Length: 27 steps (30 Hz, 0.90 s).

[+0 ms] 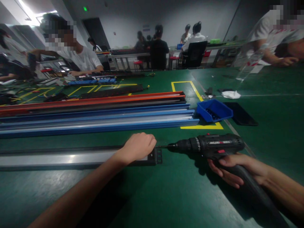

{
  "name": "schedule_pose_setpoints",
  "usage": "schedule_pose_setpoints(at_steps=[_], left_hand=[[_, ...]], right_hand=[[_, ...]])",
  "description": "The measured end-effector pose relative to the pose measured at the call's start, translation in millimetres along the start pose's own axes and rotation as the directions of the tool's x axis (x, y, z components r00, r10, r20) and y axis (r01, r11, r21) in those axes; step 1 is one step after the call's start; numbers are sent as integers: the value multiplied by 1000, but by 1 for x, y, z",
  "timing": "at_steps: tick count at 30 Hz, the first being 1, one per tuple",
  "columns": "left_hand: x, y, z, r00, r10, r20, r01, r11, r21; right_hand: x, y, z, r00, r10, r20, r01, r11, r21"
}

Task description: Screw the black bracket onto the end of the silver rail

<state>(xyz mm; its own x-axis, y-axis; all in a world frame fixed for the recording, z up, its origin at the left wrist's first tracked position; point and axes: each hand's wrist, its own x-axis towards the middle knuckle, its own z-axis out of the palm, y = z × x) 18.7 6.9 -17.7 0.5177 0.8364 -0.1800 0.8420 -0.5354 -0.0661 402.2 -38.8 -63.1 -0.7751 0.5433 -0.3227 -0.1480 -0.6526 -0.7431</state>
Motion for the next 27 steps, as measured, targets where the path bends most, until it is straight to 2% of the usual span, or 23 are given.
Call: schedule_pose_setpoints(at_steps=[10,27], left_hand=[[-1,0,-3,1000,11,25,-10,1000,-24],[0,1,-2,1000,-4,5,4,999,-43]], right_hand=[[0,-3,3,998,-35,49,33,999,37],[0,-2,0,1000,-11,7,11,1000,19]])
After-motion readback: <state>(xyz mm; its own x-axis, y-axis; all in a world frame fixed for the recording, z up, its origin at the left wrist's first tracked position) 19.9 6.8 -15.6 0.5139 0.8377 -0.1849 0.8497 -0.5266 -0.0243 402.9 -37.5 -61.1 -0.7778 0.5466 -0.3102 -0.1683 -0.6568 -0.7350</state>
